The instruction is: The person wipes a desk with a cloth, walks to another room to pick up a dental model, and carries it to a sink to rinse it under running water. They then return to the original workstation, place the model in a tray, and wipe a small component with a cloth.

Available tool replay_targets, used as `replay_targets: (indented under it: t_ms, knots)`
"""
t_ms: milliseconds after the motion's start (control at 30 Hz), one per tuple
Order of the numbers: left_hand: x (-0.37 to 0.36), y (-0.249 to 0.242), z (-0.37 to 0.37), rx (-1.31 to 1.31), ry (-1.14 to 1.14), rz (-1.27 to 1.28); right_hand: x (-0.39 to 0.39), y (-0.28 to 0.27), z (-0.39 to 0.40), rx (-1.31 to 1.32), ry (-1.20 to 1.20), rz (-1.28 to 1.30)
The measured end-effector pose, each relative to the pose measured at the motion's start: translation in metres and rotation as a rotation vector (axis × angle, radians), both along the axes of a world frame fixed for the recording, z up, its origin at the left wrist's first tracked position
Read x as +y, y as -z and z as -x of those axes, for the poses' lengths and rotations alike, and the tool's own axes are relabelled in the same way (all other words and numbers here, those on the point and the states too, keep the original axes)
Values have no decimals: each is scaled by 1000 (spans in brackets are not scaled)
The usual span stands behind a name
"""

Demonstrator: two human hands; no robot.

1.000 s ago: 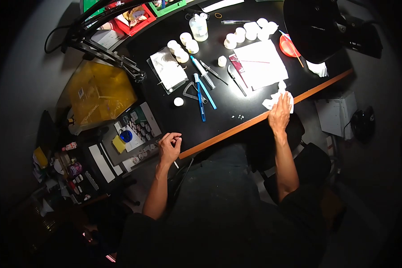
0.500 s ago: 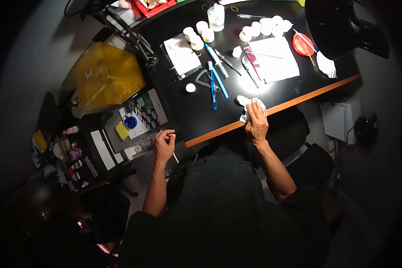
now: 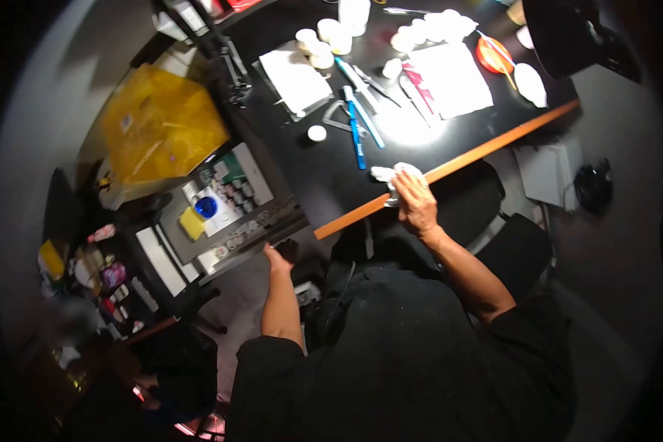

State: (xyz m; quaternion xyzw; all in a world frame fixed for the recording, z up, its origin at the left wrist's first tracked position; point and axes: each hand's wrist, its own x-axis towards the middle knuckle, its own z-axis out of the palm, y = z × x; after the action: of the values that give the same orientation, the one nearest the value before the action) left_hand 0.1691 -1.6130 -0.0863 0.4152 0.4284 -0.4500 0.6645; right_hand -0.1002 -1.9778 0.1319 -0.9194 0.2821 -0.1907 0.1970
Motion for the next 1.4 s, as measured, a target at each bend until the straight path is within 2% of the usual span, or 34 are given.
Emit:
replay_targets:
  t_ms: [67, 100, 200, 333, 500, 600, 633, 667, 700, 733, 833, 900, 1000, 1067, 1133, 1233, 1333, 1400]
  knots:
    - [-51, -50, -2, -139, -39, -126, 7, 2, -2, 11, -15, -30]
    - [-59, -50, -5, -118, -178, 0, 11, 0, -5, 20, -27, -29]
    - [-64, -52, -15, -157, -184, 61, 26, -18, -22, 40, -94, -22]
    - [-74, -95, -24, -73, -146, -21, 56, -10, -44, 12, -216, -85]
    - [-58, -87, -41, -35, -178, 174, 99, -3, -81, -2, -444, -165]
    - [-47, -88, -63, 56, -190, -5, 120, 7, -103, -38, -565, -131]
    - [-40, -96, -65, -59, -56, -53, 121, 7, -111, -35, -631, -68]
    - [-35, -102, -64, -184, -18, -150, 123, 6, -118, -34, -695, -4]
    - [-25, -110, -68, -270, 46, -191, 126, 11, -124, -12, -772, -51]
    - [-16, -117, -70, -353, 113, -229, 125, 8, -131, 117, -881, -86]
    - [-4, -152, -64, -539, 148, -289, 116, -3, -144, -150, -867, -92]
    - [-23, -192, -52, -674, 147, -423, 113, -2, -153, -131, -865, -125]
    - [-56, -229, -24, -1136, 376, -519, 104, -9, -163, -117, -868, -220]
    - [-97, -260, 1, -1324, 555, -359, 96, -28, -164, -86, -858, -304]
    - [-138, -280, 21, -1478, 687, -191, 91, -43, -162, -316, -752, -308]
    - [-183, -297, 35, -1452, 628, 7, 80, -77, -157, -590, -528, -365]
    - [-209, -304, 38, -1186, 537, 99, 74, -87, -157, -694, -290, -481]
    - [-218, -295, 33, -1253, 564, 46, 66, -92, -148, -661, -278, -543]
